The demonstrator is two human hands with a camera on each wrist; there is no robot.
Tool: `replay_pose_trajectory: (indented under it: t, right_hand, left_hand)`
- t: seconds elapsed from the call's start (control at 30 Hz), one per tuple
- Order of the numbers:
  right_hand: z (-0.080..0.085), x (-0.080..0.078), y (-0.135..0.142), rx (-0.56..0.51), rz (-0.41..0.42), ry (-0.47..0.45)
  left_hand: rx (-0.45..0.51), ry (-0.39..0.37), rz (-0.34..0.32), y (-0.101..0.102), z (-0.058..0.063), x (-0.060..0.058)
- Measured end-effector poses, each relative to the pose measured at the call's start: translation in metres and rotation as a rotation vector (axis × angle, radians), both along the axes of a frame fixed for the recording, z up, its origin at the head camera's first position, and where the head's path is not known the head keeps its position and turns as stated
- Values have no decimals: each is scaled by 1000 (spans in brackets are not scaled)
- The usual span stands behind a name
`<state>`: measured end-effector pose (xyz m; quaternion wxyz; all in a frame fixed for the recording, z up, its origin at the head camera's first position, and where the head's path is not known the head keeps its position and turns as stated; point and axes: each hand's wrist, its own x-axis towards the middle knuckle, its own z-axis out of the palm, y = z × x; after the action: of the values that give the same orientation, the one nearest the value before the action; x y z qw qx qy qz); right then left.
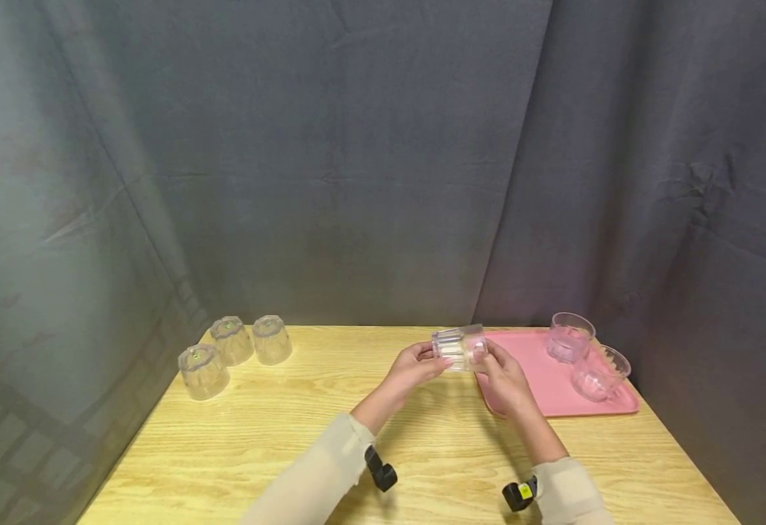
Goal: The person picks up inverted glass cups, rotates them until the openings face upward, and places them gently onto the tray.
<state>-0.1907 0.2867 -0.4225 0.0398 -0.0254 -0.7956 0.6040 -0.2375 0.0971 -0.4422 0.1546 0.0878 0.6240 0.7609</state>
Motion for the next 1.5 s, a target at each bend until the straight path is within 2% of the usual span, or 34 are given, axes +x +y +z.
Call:
replay_pose_trajectory:
  t: [0.23, 0.47, 0.73, 0.87, 1.03, 1.37, 1.5]
  right_hand:
    - [0, -4, 6, 81, -18, -36]
    - [2, -6, 10, 77, -35, -56]
    - [6, -9, 17, 188, -47, -80]
    - [10, -10, 22, 243, -57, -84]
    - [14, -11, 31, 269, -74, -72]
    - [18, -22, 51, 308, -100, -58]
    - [17, -27, 56, 312, -116, -60]
  left_hand:
    - [28, -8, 1, 6, -1, -2]
    - [-1, -14, 12, 14, -5, -2]
    - [51, -51, -9, 23, -11, -2]
    - [49, -60, -19, 29, -14, -3]
    - [-19, -40, -6, 35, -18, -3]
    - [-256, 14, 50, 49, -26, 4]
    - [-306, 28, 69, 57, -30, 5]
